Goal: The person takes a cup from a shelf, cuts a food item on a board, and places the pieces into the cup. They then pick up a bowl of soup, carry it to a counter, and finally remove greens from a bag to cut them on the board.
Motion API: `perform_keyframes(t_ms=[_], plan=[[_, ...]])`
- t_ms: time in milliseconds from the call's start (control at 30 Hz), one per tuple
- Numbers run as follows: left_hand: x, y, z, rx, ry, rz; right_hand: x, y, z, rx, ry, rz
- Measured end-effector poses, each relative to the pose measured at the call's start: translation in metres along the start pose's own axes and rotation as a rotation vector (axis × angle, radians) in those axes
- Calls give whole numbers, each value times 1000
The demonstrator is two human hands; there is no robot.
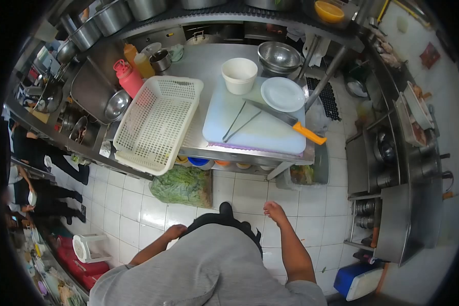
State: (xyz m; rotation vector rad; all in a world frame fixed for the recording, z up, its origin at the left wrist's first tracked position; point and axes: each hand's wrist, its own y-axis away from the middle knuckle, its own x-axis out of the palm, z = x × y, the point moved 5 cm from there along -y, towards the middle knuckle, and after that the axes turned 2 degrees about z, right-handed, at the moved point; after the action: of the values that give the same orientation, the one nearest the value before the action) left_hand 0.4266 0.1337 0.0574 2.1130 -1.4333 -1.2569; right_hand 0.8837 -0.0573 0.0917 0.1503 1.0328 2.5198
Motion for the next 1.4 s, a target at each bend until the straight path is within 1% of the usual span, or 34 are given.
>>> perform_keyframes(t_ms=[33,67,100,133,167,200,233,267,300,333,367,467,500,533,567,600,633,700,767,833,867,900,933,967,1000,1033,1100,1167,1200,1233,1300,1367,1400], plan=[[11,-15,19,72,-98,50,6,-1,6,-6,43,54],[9,-18,17,118,-231,114,10,-1,14,-9,39,47],[12,-27,33,258,-415,99,17,4,19,43,45,64],[10,-43,56,304,-466,38,25,15,22,102,50,77],[8,-55,70,357,-508,-24,30,28,33,113,47,61],[-2,-65,76,325,-436,-130,36,36,57,63,126,115],[-16,-75,78,137,-191,-124,38,37,77,16,210,171],[-17,-93,104,16,196,-220,34,32,87,-56,247,186],[-22,-99,113,-137,554,-327,26,30,99,-43,256,183],[-59,-61,30,-419,856,-342,18,28,122,-179,332,150],[-70,-57,7,-396,858,-372,13,26,149,-321,405,120],[-73,-65,-7,-366,890,-405,-8,28,238,-463,422,11],[-71,-62,-12,-350,900,-432,-16,26,262,-520,416,-21],[-66,-60,-16,-335,910,-459,-23,23,282,-520,423,-11],[-56,-57,-17,-338,921,-466,-30,21,306,-586,473,-46],[-37,-50,-12,-429,971,-463,-38,20,326,-655,522,-80],[-17,-42,-8,-521,1018,-463,-46,17,339,-662,525,-69],[30,-30,-9,-595,1121,-488,-57,11,360,-747,613,-64],[77,-18,-13,-536,923,-345,-69,3,366,-738,591,-41],[104,-16,-42,-271,-3,-59,-90,-3,373,-837,557,-133],[110,-7,-60,-193,-6,-124,-104,-14,372,-924,552,-201],[117,5,-76,-117,-12,-184,-117,-27,372,-930,540,-191],[123,10,-86,-131,-18,-185,-137,-39,371,-918,554,-330],[128,16,-92,-171,90,-214,-151,-46,369,-896,567,-471],[133,23,-93,-206,195,-238,-163,-49,372,-875,461,-530],[134,22,-95,-229,295,-261,-171,-59,374,-863,450,-544],[118,-15,-102,-216,471,-286,-191,-94,364,-450,378,-409],[92,-32,-131,-414,748,-299,-196,-111,362,-285,251,-420],[85,-46,-130,-405,694,-291,-193,-112,366,-264,288,-421],[79,-52,-127,-411,648,-298,-191,-120,363,-334,249,-414],[68,-67,-135,-357,618,-277,-188,-135,364,-296,259,-363],[57,-80,-132,-320,600,-271,-185,-143,365,-288,241,-398],[56,-94,-121,-92,413,-242,-183,-145,362,-263,232,-415]])
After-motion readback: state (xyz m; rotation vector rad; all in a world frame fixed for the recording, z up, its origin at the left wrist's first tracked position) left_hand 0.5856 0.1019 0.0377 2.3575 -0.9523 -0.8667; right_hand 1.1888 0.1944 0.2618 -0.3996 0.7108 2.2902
